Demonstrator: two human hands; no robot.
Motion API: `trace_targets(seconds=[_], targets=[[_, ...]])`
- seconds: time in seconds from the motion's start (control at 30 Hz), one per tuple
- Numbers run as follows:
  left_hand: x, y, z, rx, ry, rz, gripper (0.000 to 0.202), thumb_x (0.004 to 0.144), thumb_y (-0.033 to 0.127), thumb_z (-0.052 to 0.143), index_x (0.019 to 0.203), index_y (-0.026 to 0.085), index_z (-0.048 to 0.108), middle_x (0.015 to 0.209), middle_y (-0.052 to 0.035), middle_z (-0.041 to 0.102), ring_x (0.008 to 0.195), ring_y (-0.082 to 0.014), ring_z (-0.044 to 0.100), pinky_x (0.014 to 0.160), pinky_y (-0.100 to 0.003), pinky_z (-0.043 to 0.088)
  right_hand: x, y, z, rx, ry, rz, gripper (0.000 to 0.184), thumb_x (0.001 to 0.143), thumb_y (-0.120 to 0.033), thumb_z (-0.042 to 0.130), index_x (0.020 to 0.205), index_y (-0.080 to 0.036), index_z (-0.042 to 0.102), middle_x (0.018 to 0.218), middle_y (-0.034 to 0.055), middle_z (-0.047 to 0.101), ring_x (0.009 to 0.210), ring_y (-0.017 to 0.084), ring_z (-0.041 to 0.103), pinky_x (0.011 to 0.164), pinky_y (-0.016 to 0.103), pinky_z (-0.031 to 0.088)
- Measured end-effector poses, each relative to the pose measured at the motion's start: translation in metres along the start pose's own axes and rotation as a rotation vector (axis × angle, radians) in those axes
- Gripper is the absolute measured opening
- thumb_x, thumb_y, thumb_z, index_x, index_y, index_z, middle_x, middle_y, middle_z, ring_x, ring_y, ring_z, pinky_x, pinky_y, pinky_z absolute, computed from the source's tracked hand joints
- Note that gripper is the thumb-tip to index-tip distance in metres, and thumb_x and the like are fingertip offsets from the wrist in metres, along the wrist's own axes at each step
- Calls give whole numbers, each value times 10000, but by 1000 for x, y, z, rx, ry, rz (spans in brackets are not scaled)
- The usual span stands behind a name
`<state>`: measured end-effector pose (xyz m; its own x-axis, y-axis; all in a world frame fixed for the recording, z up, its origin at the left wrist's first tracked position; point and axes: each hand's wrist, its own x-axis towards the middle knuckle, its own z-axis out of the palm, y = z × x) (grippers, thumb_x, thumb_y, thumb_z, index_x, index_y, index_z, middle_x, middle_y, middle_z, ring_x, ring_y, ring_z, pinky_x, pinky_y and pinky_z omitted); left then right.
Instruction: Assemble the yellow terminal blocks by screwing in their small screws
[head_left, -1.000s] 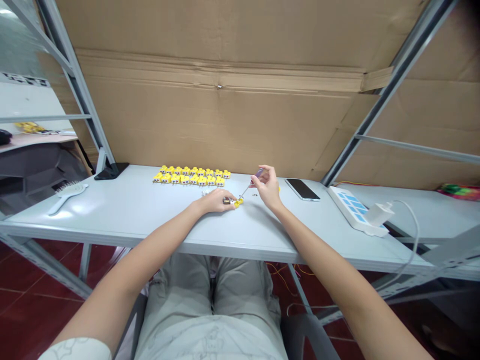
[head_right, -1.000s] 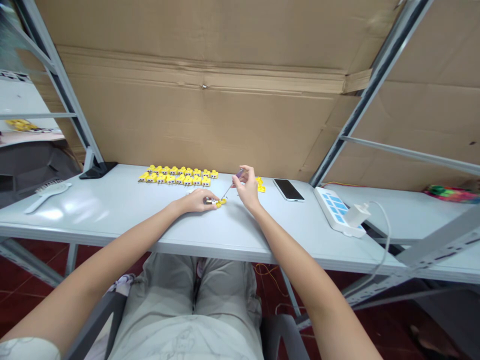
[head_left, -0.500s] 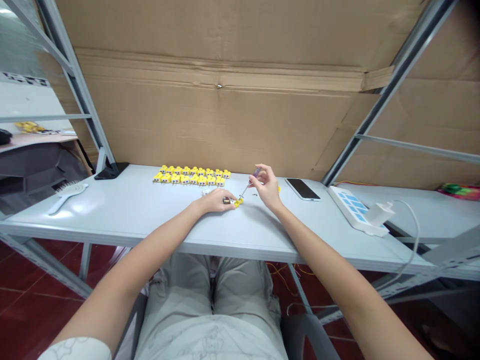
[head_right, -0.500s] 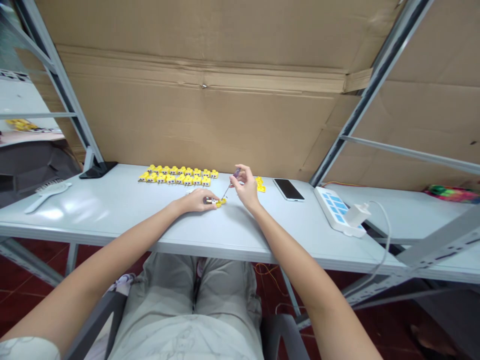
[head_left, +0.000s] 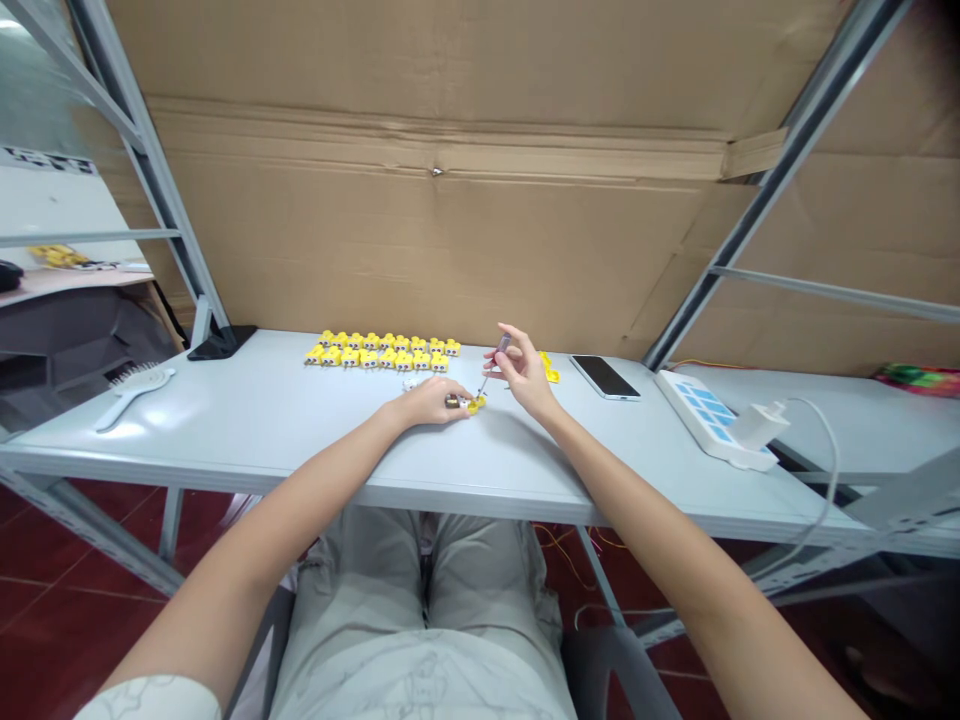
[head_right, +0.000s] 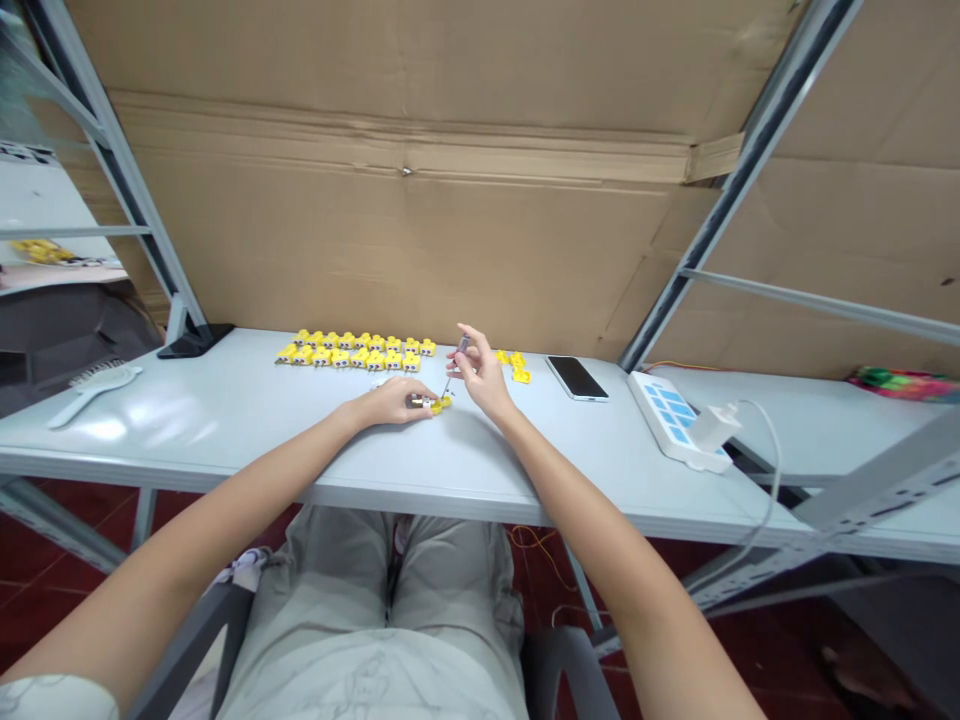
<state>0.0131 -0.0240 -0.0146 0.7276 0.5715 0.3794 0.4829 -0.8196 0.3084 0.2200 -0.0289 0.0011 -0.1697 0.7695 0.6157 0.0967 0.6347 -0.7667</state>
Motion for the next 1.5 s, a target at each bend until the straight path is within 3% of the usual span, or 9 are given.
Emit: trace_targets(seconds=[0.13,0.53,0.67,0.9,1.5], targets=[[0,0,1,5,-2,19,285,833,293,664,1070,147,727,1027,-99,744,856,-192,685,792,-257,487,-1,-2,4,18,-28,-7,581,871,-488,558,1401,-355,362,900,7,630,712,142,648,729,406,614],[0,7,5,-19,-8,104,284,851,288,667,1092,146,719,1030,-116,736,877,-200,677,799,-262,477,0,-8,4,-56,50,-27,559,788,-465,676,1282,-278,496,698,-67,492,548,138,630,561,328,588],[1,5,5,-31,-5,103,287,850,294,669,1094,150,719,1031,-115,736,870,-199,676,788,-262,478,-1,-12,5,-52,66,-12,553,782,-472,677,1274,-291,501,730,-60,497,546,126,619,553,319,593],[1,6,5,-40,-11,82,293,841,286,674,1099,157,722,1021,-110,739,848,-190,672,775,-254,477,-4,-11,6,31,23,40,600,815,-471,618,1355,-332,394,890,-8,579,709,144,651,667,384,634],[1,6,5,-51,-22,71,310,843,305,664,1112,162,722,1026,-109,739,866,-194,675,796,-257,477,-2,-10,8,-4,67,21,524,803,-387,625,1285,-315,433,768,-53,481,576,119,603,552,318,607]])
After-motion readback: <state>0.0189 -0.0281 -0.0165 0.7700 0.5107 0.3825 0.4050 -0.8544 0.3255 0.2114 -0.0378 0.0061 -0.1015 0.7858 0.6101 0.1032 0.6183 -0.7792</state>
